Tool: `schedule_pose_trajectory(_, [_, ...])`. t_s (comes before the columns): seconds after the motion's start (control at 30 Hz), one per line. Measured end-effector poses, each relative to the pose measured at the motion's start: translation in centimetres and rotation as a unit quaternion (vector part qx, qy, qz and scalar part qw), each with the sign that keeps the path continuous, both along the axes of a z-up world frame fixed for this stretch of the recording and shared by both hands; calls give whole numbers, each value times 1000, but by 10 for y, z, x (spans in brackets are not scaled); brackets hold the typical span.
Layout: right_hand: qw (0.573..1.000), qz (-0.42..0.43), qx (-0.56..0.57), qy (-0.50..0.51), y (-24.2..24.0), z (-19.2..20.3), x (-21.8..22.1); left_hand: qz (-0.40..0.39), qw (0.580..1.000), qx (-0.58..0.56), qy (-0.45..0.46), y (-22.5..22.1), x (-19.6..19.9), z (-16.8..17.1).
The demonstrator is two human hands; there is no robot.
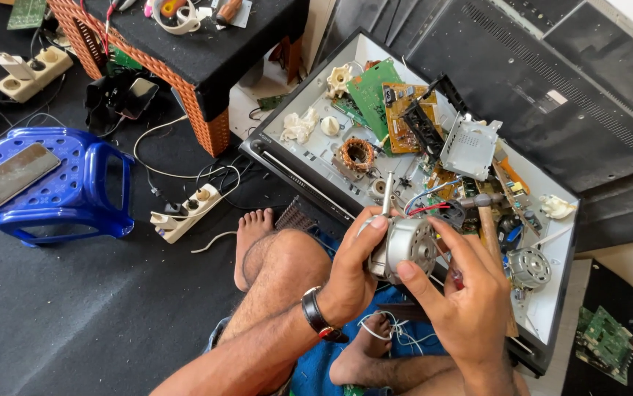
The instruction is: The person is inspecting and reassembling a small electric motor using a screwdriver to pry and align components.
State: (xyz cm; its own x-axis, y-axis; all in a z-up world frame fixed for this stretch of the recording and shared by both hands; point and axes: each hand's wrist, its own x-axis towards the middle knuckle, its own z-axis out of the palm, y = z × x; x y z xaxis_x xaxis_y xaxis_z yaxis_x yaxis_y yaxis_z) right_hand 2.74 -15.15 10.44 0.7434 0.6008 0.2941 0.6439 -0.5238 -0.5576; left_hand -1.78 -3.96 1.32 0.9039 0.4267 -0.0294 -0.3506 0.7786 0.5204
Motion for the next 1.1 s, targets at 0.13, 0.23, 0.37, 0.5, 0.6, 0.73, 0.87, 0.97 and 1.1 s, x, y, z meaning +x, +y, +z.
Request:
schedule_pose_trajectory(0.13, [1000, -7, -11, 9, 1, -2, 2, 0, 1000, -14, -7, 0, 1, -2])
schedule_pose_trajectory(0.23, [1000, 2, -2, 13, 1, -2, 0, -9, 1000, -19, -11, 0, 2, -4])
schedule_pose_trajectory(0.37, [1000, 2, -4, -5, 1, -4, 1, -12, 1000, -22, -9, 0, 1, -3])
schedule_pose_trajectory(0.5, [1000, -12, -13, -22, 1, -6, 3, -14, 1000, -19, -7, -2, 2, -5])
schedule_pose_trajectory(0.6, [998, -6, -20, -51, 1, -9, 3, -10, 1000, -21, -8, -3, 2, -6])
schedule_pose_trajectory(0.73, [998, -3, -34, -61, 1, -7, 2, -15, 999, -36, -9, -2, 0, -6])
schedule_pose_trajectory(0.87, [997, -10, -46, -58, 0, -6, 0, -24, 999, -44, -11, -2, 0, -6])
schedule_pose_trajectory(0.97, [997, -8, -44, -70, 0, -6, -2, -30, 998, -53, -15, -2, -1, -6])
schedule_pose_trajectory(1.1, [995, -13, -41, -93, -2, -3, -7, -35, 997, -38, -60, -4, -3, -6])
